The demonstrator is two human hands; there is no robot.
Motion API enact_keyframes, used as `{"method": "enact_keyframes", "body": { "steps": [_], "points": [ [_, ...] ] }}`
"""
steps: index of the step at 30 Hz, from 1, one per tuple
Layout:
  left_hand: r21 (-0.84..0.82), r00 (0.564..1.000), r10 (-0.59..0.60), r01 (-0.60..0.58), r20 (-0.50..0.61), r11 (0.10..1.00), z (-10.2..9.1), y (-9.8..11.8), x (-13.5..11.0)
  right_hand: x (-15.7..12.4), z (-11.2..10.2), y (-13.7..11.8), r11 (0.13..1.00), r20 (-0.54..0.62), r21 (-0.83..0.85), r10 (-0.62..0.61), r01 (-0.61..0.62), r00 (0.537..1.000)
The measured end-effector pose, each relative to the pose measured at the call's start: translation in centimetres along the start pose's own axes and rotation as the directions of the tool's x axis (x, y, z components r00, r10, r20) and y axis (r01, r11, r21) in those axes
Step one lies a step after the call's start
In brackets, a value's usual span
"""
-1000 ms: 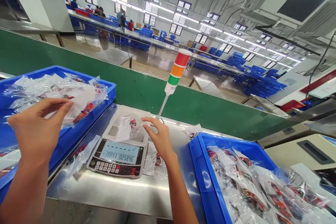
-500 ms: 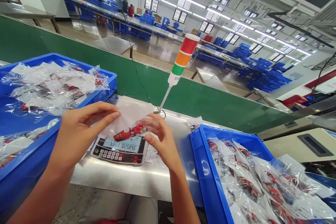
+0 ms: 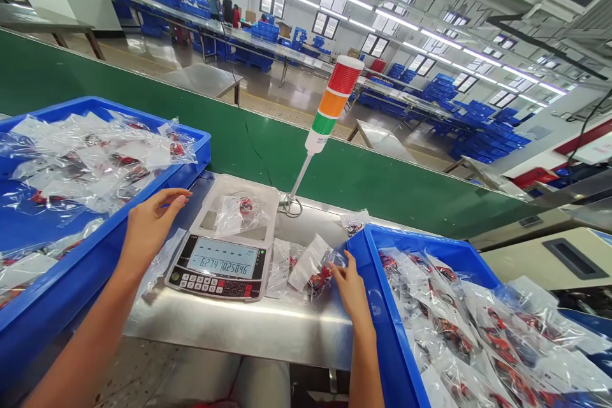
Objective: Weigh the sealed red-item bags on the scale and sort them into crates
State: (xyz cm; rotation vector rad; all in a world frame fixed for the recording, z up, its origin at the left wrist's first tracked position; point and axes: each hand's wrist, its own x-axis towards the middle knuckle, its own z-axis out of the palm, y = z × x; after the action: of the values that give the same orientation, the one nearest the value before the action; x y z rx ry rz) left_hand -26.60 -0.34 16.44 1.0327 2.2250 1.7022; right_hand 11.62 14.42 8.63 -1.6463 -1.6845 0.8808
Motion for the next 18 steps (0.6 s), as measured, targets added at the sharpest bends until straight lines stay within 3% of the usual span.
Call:
{"method": "enact_keyframes", "body": {
  "steps": [3, 7, 10, 15, 18],
  "points": [
    [-0.009, 0.999, -0.014, 0.014, 0.051, 1.000, 1.4, -0.6, 0.3, 0.1, 1.7, -1.7, 0.964, -0.075, -0.167, -0.220, 0.205, 0.973],
    [0.012, 0.994, -0.021, 0.020, 0.105, 1.000, 2.6, -1.1, 0.6, -0.4, 5.2, -8.3, 0.904, 0.087, 0.061, -0.428, 0.424, 0.900],
    [-0.014, 0.995, 0.040, -0.038, 0.091, 0.999, 3.2, -2.0, 0.8, 0.3, 7.7, -11.2, 0.850, 0.119, 0.165, -0.521, 0.500, 0.845],
    [-0.027, 0.993, 0.062, -0.060, 0.100, 0.998, 3.8, -2.8, 0.9, 1.3, 10.1, -10.9, 0.840, 0.175, 0.183, -0.539, 0.510, 0.824],
    [-0.001, 0.998, 0.048, -0.048, 0.038, 0.999, 4.2, -2.6, 1.2, 1.1, 10.6, -10.5, 0.838, 0.199, 0.156, -0.545, 0.522, 0.815]
  ]
}}
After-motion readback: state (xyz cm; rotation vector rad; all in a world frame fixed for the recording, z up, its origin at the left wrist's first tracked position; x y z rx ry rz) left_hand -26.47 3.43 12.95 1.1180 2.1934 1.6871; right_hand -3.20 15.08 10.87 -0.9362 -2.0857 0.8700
